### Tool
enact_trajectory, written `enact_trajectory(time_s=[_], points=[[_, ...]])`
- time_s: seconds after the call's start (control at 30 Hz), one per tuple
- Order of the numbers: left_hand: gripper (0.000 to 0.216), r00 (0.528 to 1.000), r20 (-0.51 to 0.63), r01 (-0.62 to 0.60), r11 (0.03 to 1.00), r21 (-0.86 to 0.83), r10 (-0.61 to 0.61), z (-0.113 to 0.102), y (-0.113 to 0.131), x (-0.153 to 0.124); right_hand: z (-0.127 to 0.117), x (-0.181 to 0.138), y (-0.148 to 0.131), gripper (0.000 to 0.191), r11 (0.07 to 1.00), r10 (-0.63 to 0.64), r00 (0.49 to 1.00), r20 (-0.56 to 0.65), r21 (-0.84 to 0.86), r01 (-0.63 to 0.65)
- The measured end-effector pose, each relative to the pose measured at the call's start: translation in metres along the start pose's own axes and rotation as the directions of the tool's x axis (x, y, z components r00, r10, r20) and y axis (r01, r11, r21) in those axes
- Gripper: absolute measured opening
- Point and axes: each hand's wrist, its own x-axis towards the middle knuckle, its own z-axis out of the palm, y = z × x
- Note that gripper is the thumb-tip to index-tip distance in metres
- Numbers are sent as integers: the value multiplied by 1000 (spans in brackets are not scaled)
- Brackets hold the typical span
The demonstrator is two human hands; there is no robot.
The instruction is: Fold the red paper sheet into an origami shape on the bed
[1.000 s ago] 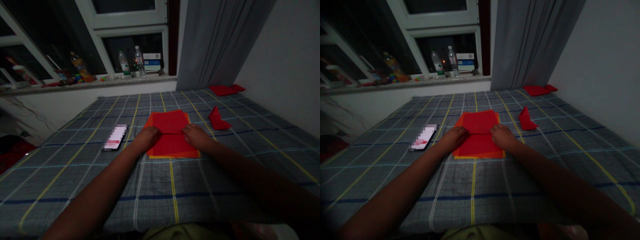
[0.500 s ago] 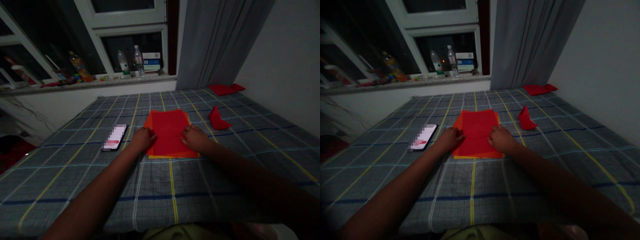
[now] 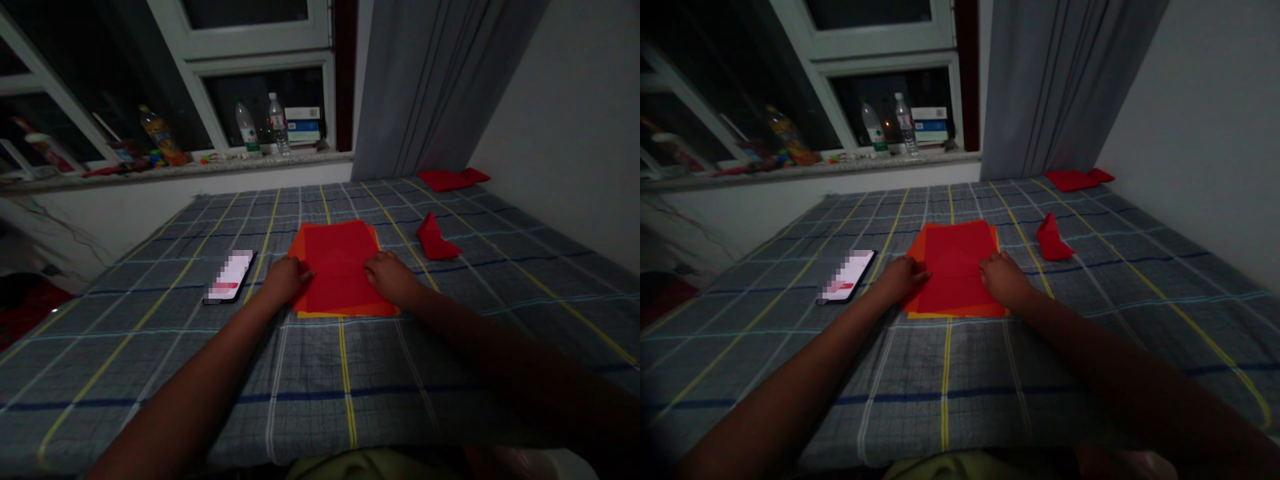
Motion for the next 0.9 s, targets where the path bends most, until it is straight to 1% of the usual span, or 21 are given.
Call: enact_trajectory(time_s=[0.13,0.27,0.33,0.43,0.57,0.73,0.9], points=[[32,1000,-24,2,993,-118,-4,4,-1,0,2,-2,-2,27,998,58,996,-65,-10,-58],[26,999,-46,-3,989,-146,-4,5,2,-2,3,-3,-1,30,997,42,997,-69,-58,-46],[21,997,-63,-54,987,-152,44,4,3,-3,1,-3,-1,30,997,46,998,-52,-57,-49],[14,985,-85,-161,978,-130,150,3,4,-3,-2,-3,-1,29,997,67,997,-36,-30,-68],[22,971,-68,-234,971,-53,230,3,4,-4,-2,-2,-1,30,996,89,995,-42,18,-88],[33,957,-24,-291,957,-17,291,-1,7,-9,3,0,2,29,992,101,993,-63,83,-95],[30,941,30,-335,941,-43,337,-6,7,-13,9,0,6,28,972,126,984,-128,212,-97]])
